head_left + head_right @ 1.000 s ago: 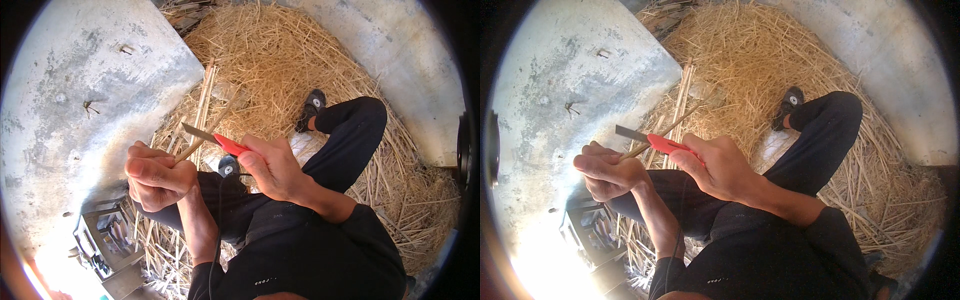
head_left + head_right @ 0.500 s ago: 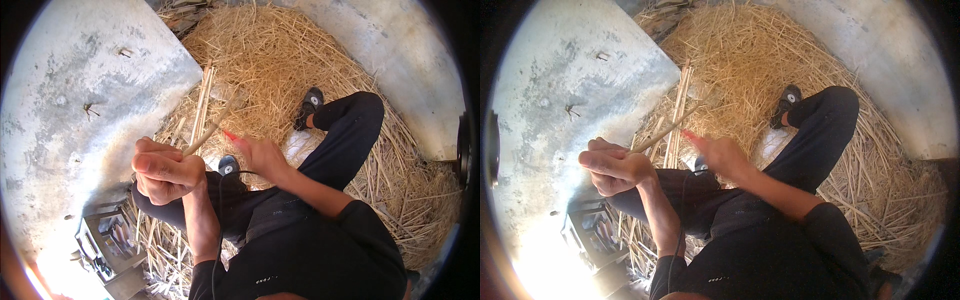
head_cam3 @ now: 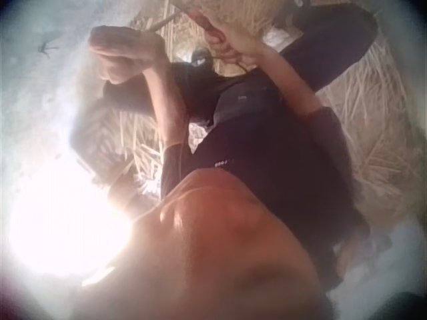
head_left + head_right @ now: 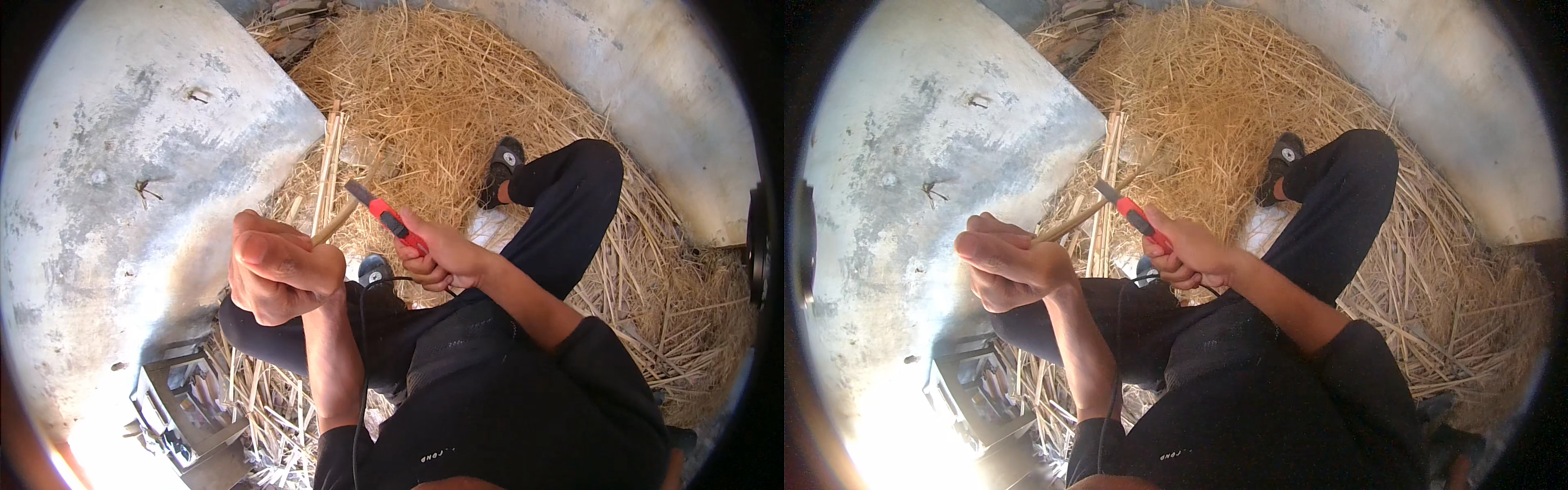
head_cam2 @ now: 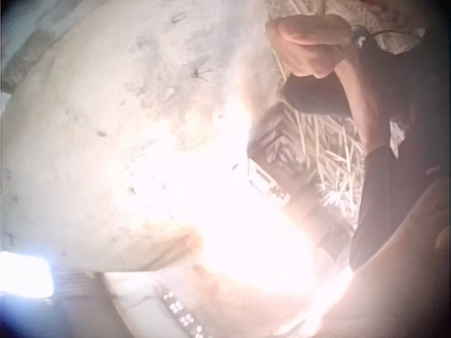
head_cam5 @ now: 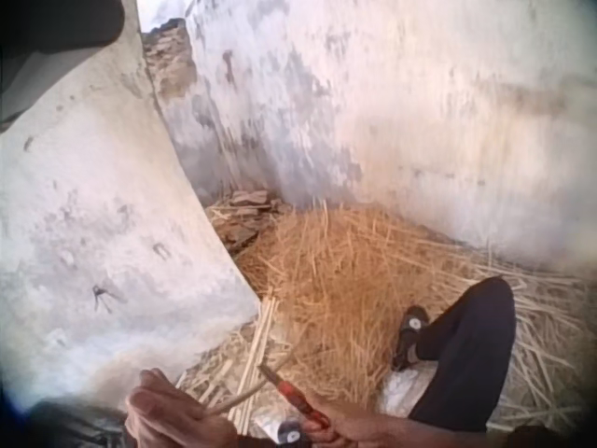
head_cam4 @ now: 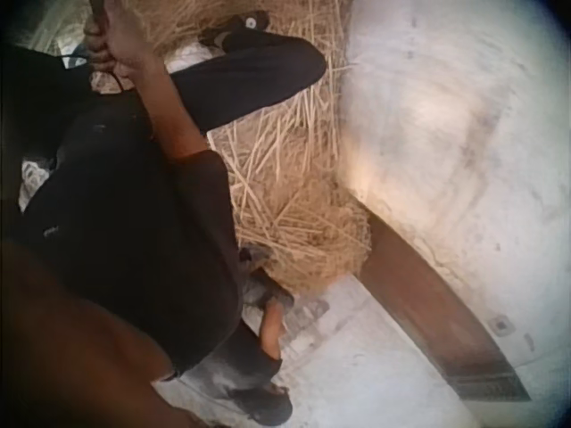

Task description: The person shaves and peels thin layers off a piece of bamboo using a utility knife while sitting on a straw-covered floor.

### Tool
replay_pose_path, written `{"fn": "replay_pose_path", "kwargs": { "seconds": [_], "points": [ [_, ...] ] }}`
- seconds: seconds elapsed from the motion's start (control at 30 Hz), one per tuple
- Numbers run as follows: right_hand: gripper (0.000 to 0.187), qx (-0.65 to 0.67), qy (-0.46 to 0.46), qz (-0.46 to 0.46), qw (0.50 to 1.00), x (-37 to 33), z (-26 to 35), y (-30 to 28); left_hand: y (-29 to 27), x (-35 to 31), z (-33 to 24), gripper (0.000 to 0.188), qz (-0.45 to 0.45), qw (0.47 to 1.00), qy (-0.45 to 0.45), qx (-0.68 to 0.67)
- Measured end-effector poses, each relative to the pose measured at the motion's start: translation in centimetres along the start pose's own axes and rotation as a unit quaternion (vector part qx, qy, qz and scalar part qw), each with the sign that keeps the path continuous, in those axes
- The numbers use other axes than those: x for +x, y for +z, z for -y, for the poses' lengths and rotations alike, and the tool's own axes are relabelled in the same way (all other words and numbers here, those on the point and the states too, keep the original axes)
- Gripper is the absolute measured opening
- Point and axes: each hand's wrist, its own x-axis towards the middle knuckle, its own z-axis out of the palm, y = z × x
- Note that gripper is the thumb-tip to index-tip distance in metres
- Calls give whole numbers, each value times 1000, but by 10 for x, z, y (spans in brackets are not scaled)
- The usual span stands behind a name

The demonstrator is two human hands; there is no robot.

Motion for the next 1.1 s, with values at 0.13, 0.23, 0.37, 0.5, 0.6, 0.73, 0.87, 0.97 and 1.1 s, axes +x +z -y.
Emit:
{"fn": "replay_pose_path", "kwargs": {
  "seconds": [0.13,0.23,0.37,0.5,0.6,0.73,0.87,0.97,1.1],
  "points": [
    [54,-29,-101,-79,991,-1,-4,15,-2,0,6,47,-14,1000,2,-26],
    [48,-432,-388,-188,792,-9,3,48,-5,1,10,49,-14,1000,-14,15],
    [39,-745,-259,-359,499,15,-6,23,1,5,3,49,-21,1000,-21,-1],
    [47,-701,-358,-322,526,22,-11,-4,-3,0,7,48,-31,996,-29,75],
    [55,-467,-165,-247,833,8,15,24,3,4,14,49,-17,996,28,88],
    [57,-79,-209,-49,973,-18,21,48,0,2,9,54,-24,997,-34,62],
    [54,-578,-584,-270,502,1,-9,50,5,7,5,48,-25,997,-35,57],
    [50,-685,-344,-374,521,16,-15,-4,2,-3,-3,45,7,999,-7,52],
    [50,-645,-326,-321,612,15,16,1,6,3,4,44,16,997,-3,78]
  ]
}}
